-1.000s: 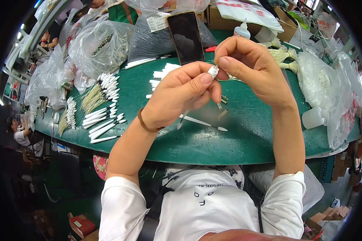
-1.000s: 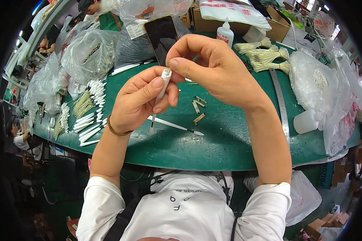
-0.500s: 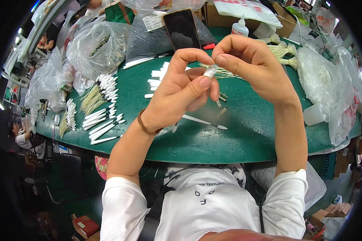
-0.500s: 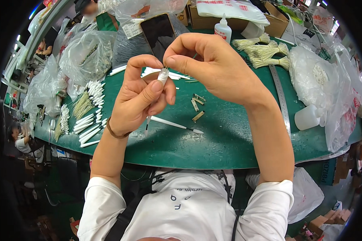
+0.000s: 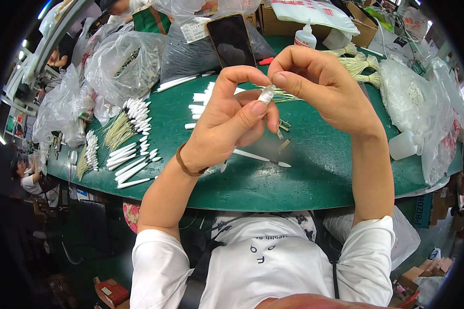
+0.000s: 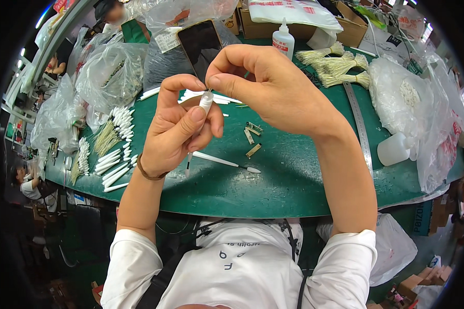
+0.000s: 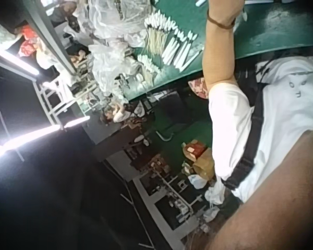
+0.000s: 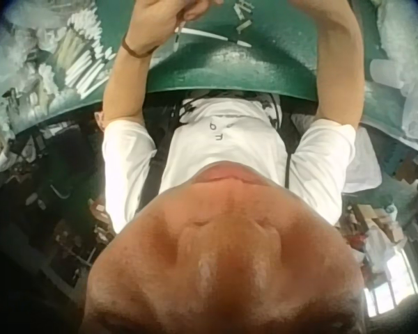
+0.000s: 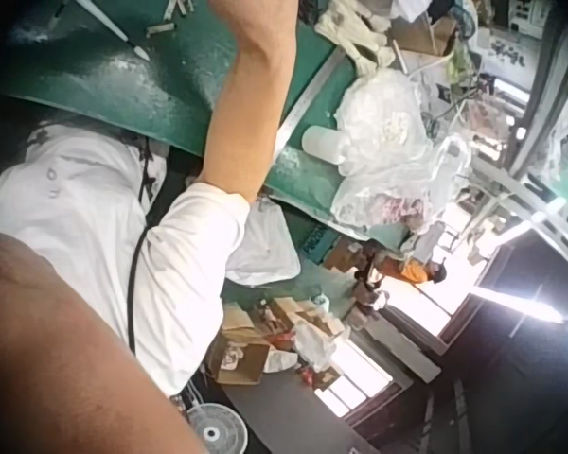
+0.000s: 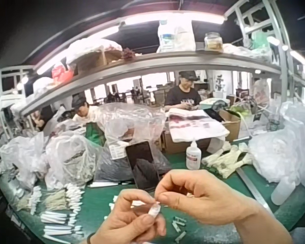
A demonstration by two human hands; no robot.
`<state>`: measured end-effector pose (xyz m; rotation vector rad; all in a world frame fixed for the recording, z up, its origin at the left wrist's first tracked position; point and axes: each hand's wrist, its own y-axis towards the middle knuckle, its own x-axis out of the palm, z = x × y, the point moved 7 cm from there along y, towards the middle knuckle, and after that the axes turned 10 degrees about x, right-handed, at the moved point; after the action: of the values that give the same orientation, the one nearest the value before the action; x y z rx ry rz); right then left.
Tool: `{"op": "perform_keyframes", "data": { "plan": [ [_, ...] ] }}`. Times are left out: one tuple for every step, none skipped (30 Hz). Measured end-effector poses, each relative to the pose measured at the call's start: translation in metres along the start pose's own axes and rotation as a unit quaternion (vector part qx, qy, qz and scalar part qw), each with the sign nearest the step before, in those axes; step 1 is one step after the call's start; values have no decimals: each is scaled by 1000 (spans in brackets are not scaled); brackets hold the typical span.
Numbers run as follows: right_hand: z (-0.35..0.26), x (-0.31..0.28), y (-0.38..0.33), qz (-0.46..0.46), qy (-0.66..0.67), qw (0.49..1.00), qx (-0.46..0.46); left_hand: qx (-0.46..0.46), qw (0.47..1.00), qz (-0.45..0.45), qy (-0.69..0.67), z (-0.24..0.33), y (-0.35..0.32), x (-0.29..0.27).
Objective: Assembling electronic components by inserting small PCBs into white plastic housings.
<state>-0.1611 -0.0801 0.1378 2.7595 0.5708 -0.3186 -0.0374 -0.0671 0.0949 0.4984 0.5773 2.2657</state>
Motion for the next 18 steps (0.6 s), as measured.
{"op": "perform_keyframes", "data": {
  "plan": [
    [1, 0, 0, -3, -5, 1000, 4, -3, 1000, -12, 11, 0, 0, 1],
    [1, -1, 0, -2, -2, 1000, 7, -7, 999, -24, 21, -1, 0, 1],
    [0, -2, 1, -11, 2, 1000, 6, -10, 999, -21, 27, -2, 1, 0],
    [1, -1, 1, -20, 10, 1000, 11, -17, 999, -17, 30, -4, 2, 0],
    [-1, -1, 1, -28, 15, 999, 5, -25, 999, -7, 33, -3, 3, 2],
    [-5, -2, 1, -21, 8, 1000, -14, -17, 999, -3, 44, 0, 4, 3],
    [-3, -3, 2, -10, -14, 1000, -25, -3, 999, 1, 54, 2, 3, 2],
    [-11, 3, 7, -44, -14, 998, -44, 6, 998, -4, 61, 4, 5, 0],
    [-1, -4, 2, 18, 29, 991, 130, 17, 996, -9, 82, 5, 4, -2],
    [6, -10, 2, 42, -23, 998, 52, 21, 996, -9, 89, 4, 6, -5],
    [19, -16, 0, 63, -74, 995, -28, 30, 995, 0, 92, 3, 8, -8],
    [38, -19, -1, 74, -180, 980, -32, 41, 994, 12, 100, 4, 8, -14],
    [56, -17, -5, 45, -217, 975, 19, 47, 994, 21, 94, 2, 8, -20],
    [70, -11, -11, 25, -253, 966, 50, 52, 993, 24, 101, 1, 8, -25],
    [76, -5, -13, 4, -299, 953, 52, 58, 992, 27, 108, 1, 10, -28],
    [81, 1, -16, -5, -316, 947, 61, 53, 991, 47, 109, 1, 9, -30],
    [85, 7, -19, -13, -333, 940, 69, 16, 994, 72, 86, 3, 8, -32],
    [88, 12, -20, -37, -354, 931, 80, -20, 993, 97, 63, 4, 7, -34]
  ]
}}
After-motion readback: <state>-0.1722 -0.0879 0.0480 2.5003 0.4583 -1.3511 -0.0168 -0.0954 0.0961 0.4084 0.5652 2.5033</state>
